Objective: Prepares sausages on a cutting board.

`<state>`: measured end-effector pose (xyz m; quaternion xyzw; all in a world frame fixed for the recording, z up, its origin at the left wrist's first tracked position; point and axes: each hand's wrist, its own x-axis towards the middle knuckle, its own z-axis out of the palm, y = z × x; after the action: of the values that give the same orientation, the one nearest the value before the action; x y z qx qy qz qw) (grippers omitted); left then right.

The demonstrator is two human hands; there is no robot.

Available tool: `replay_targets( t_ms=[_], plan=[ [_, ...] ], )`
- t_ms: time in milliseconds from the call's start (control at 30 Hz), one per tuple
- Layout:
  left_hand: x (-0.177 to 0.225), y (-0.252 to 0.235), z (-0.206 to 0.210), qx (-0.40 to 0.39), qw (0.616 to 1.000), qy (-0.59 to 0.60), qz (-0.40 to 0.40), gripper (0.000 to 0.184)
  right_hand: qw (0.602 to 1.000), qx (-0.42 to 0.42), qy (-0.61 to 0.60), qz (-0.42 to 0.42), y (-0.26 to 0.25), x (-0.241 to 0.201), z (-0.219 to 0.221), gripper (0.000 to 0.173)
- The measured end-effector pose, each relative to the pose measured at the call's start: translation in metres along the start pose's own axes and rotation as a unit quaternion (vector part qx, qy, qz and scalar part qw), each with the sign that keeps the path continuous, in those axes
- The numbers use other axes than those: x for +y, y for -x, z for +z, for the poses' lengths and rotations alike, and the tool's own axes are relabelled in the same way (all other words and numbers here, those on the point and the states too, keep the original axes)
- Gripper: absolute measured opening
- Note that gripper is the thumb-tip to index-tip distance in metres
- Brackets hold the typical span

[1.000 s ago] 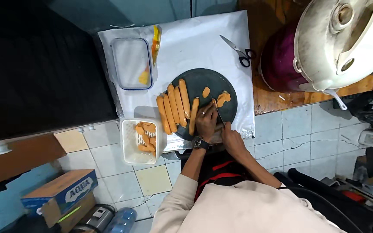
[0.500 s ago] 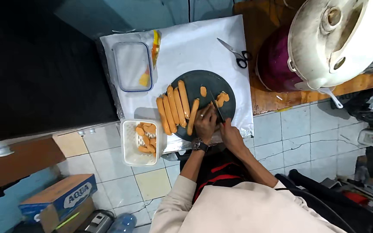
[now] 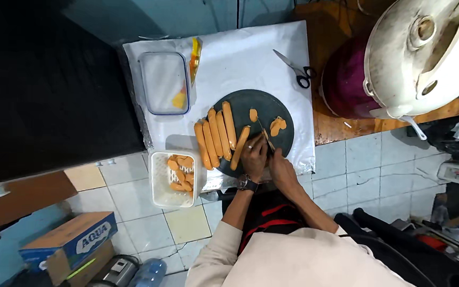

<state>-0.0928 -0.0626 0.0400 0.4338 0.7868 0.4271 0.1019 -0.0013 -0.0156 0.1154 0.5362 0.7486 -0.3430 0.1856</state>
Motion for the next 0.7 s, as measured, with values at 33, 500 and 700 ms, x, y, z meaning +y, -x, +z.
replay_targets(
  t_ms=[33,500,700],
  plan=[
    [0.003,0.004,-0.003,-0.009,1.0,0.0,-0.003,0.026,1.0,-0.002,0.005,0.005,0.003,0.001,0.004,0.034],
    [0.0,0.004,-0.014,-0.056,0.998,-0.019,0.022,0.041,0.992,0.041,-0.036,-0.117,-0.006,0.05,-0.03,0.038],
    [0.001,0.002,-0.027,-0.102,0.99,-0.1,0.023,0.033,0.975,0.042,-0.14,-0.167,0.011,0.056,-0.015,0.045]
  ],
)
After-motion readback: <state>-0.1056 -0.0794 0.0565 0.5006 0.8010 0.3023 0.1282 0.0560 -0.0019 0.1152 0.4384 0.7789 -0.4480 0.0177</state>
